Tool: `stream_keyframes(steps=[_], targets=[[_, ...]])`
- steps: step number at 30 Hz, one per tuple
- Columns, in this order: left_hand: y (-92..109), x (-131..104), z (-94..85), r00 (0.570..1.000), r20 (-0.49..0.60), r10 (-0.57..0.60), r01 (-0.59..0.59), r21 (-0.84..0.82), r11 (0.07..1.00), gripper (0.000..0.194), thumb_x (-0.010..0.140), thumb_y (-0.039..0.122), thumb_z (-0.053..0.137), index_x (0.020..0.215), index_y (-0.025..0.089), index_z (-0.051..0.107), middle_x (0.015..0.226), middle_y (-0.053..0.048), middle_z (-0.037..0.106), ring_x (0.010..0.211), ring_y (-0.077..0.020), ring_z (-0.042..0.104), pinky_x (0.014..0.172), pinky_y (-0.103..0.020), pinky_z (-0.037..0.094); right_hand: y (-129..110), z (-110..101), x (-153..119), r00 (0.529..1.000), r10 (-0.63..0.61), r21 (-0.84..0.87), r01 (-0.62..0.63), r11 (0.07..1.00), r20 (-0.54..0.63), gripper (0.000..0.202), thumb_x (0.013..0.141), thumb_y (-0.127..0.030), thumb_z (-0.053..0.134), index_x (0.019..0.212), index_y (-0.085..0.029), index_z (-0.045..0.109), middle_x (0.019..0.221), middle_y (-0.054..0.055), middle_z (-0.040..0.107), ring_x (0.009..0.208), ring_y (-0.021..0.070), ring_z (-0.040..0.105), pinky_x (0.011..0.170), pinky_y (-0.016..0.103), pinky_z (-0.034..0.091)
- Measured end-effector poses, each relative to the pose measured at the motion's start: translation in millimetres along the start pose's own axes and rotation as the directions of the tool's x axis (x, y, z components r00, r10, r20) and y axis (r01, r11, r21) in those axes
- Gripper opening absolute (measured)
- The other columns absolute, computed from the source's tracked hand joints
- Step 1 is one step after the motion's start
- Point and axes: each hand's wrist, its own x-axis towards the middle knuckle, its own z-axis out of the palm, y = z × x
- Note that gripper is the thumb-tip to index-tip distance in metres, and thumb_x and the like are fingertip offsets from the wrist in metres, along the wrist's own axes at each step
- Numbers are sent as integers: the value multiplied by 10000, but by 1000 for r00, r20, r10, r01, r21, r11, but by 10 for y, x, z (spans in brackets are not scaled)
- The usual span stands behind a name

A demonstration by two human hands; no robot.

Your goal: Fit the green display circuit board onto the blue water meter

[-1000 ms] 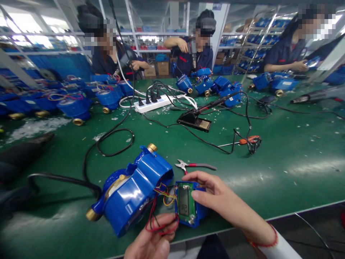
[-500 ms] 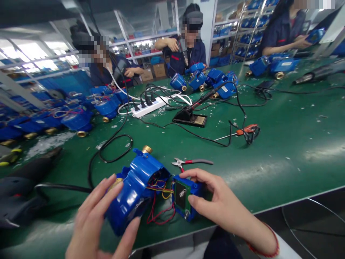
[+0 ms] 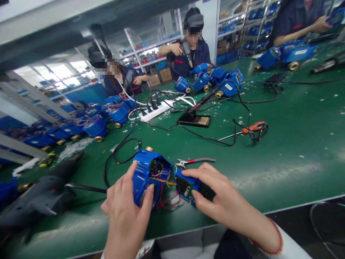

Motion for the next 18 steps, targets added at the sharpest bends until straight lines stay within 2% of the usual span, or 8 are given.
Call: stream_keyframes(steps=[2, 4, 6, 9, 10, 18], targets=[[-1, 18, -13, 999, -21, -48, 49, 17, 999, 535, 942, 393, 452, 1440, 237, 341, 1338, -161, 478, 1193, -371, 424, 935, -596, 389, 27, 14, 27, 998, 19, 27, -18, 999, -52, 365, 936, -184, 518, 1270, -331, 519, 1152, -52, 574, 1072, 119, 526, 922, 193, 409], [-37, 47, -34, 995, -57, -88, 91, 66, 994, 571, 923, 438, 482, 1440, 234, 351, 1476, -203, 294, 1351, -425, 277, 981, -647, 341, 52, 32, 56, 994, 59, 73, -52, 996, -93, 317, 919, -205, 522, 1223, -285, 564, 1167, -42, 590, 1083, 134, 540, 929, 213, 419], [-92, 88, -62, 995, 0, -97, 96, 76, 992, 607, 914, 457, 495, 1453, 249, 311, 1540, -208, 203, 1412, -412, 229, 999, -653, 314, 69, 52, 89, 987, 117, 145, -101, 984, -107, 288, 905, -242, 524, 1183, -238, 602, 1152, -14, 608, 1060, 164, 560, 929, 256, 433], [-145, 162, -109, 970, 228, -81, 81, 11, 997, 672, 894, 411, 540, 1474, 315, 214, 1484, -134, 410, 1326, -327, 432, 1015, -601, 291, 75, 73, 143, 974, 186, 231, -153, 961, -128, 279, 889, -281, 533, 1140, -211, 631, 1118, 10, 623, 1022, 200, 577, 915, 308, 441], [-143, 186, -125, 960, 267, -84, 86, 3, 996, 703, 879, 389, 564, 1476, 331, 198, 1450, -114, 465, 1295, -317, 468, 1014, -587, 282, 72, 76, 159, 972, 193, 240, -157, 958, -135, 277, 888, -283, 528, 1135, -214, 632, 1103, 7, 626, 1005, 200, 581, 901, 311, 443], [-4, 335, -211, 954, 240, -181, 178, 31, 983, 742, 860, 298, 571, 1500, 295, 194, 1307, -131, 579, 1219, -341, 527, 987, -536, 299, 17, 65, 227, 981, 153, 237, -121, 964, -122, 269, 918, -266, 495, 1155, -222, 613, 1096, -2, 616, 978, 190, 578, 852, 304, 440]])
